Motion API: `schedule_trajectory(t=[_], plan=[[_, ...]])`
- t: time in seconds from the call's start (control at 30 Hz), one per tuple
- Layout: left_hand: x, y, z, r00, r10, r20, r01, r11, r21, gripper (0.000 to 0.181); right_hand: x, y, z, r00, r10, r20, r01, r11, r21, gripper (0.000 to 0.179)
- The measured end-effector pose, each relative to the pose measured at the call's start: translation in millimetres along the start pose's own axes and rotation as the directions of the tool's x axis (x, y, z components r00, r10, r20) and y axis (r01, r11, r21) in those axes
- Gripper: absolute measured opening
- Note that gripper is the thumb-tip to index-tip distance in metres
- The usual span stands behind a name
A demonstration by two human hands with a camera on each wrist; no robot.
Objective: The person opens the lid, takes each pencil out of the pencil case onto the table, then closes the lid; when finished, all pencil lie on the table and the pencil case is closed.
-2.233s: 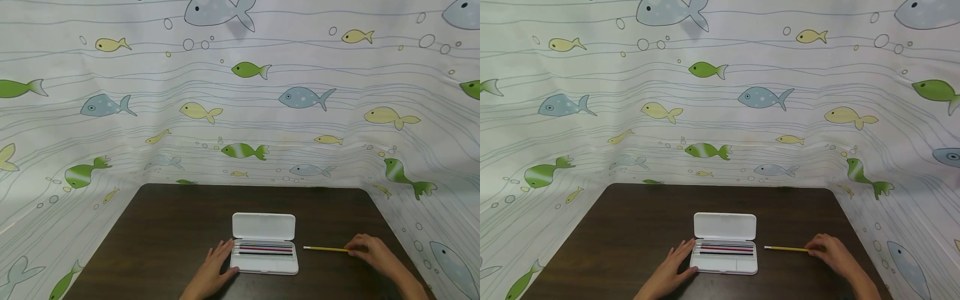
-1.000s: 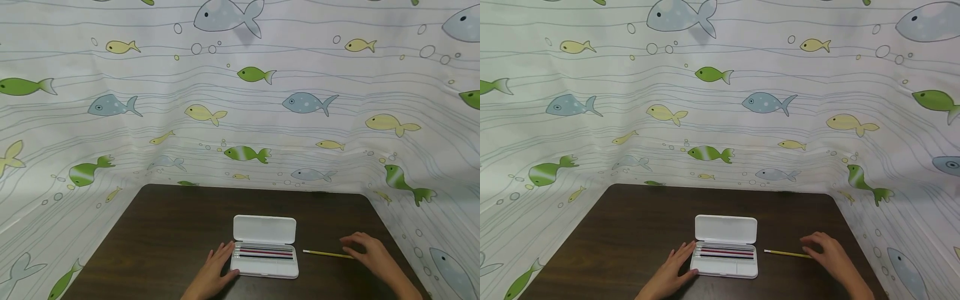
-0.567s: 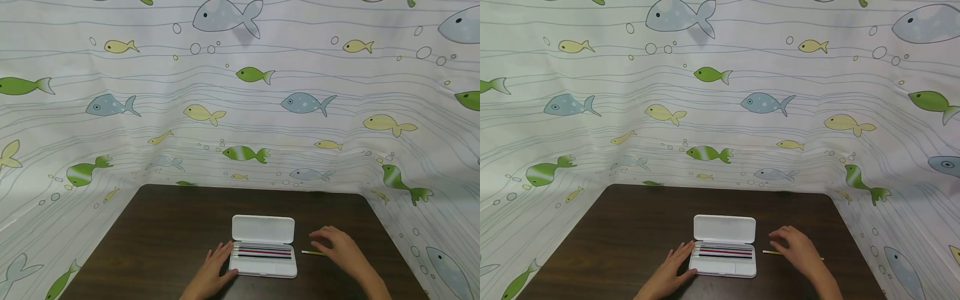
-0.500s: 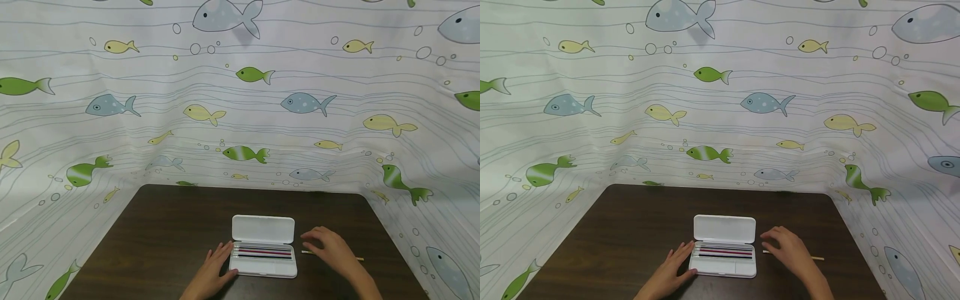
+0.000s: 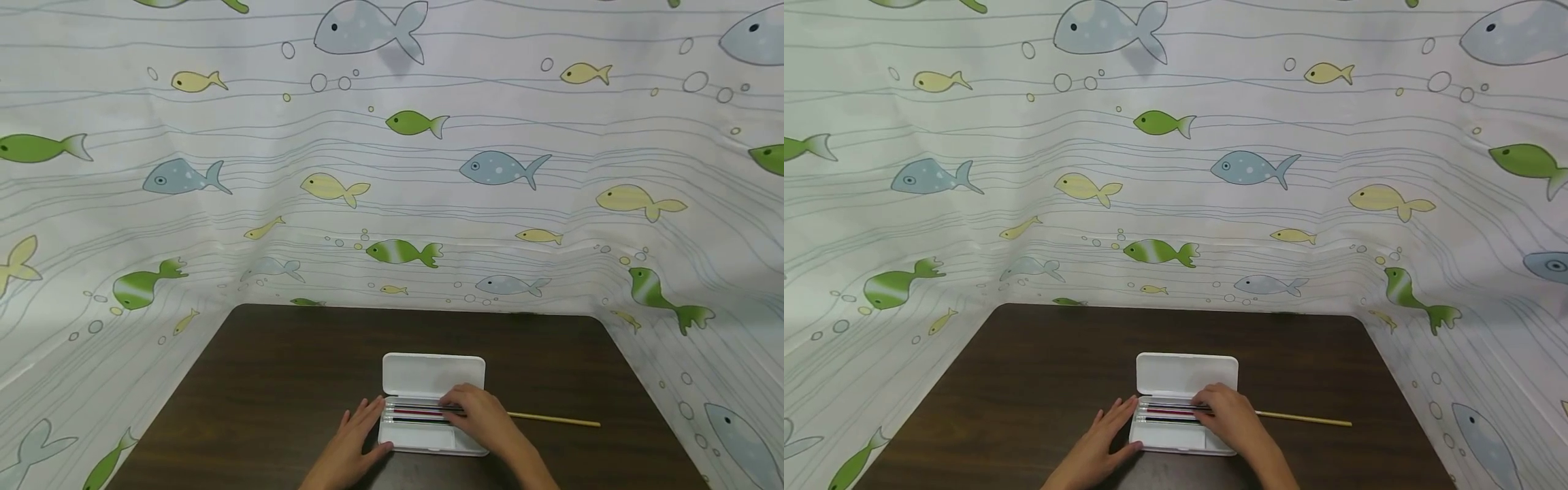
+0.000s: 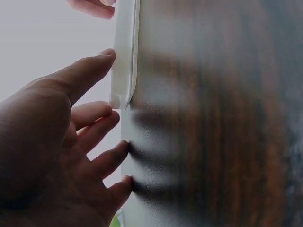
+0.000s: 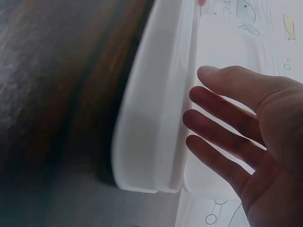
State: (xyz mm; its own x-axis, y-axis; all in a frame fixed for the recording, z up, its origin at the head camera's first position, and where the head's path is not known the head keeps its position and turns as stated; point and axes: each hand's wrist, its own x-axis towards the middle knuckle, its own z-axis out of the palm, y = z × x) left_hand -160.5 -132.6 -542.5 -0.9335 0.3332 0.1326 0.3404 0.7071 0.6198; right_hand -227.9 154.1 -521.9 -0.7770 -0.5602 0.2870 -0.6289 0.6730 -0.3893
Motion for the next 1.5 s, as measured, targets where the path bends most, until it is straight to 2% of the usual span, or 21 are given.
schedule_trajectory(t=[0.27,0.53,0.93,1.07,1.23,1.5], plan=[[-0.2,-0.1,-0.8,1.000,0.004,-0.006,-0.004,1.000,-0.002,0.074,5.9,-3.1,-1.8,0.999,0.026,0.027,-0.026,1.000,0.003,0.012],[-0.6,-0.7,0.9,1.000,0.011,-0.010,-0.011,1.000,-0.002,0.074,5.5,-4.5,1.1,0.999,-0.036,0.028,0.040,0.986,-0.162,0.011],[0.5,2.2,0.4,1.000,-0.016,-0.004,0.016,1.000,-0.001,0.074,2.1,-7.0,6.5,0.995,-0.089,0.034,0.095,0.957,-0.276,0.013],[0.4,3.3,0.1,1.000,-0.028,0.004,0.028,1.000,0.009,0.074,3.6,-5.3,8.7,0.996,-0.087,0.032,0.093,0.959,-0.267,0.014],[0.4,3.4,-0.5,0.999,-0.038,0.019,0.038,0.999,0.013,0.075,3.0,-2.1,10.2,0.998,-0.068,0.017,0.070,0.975,-0.210,0.016],[0.7,2.9,0.0,1.000,-0.030,0.008,0.030,1.000,0.009,0.074,1.9,-0.5,9.7,0.999,-0.039,0.017,0.041,0.992,-0.116,0.019]])
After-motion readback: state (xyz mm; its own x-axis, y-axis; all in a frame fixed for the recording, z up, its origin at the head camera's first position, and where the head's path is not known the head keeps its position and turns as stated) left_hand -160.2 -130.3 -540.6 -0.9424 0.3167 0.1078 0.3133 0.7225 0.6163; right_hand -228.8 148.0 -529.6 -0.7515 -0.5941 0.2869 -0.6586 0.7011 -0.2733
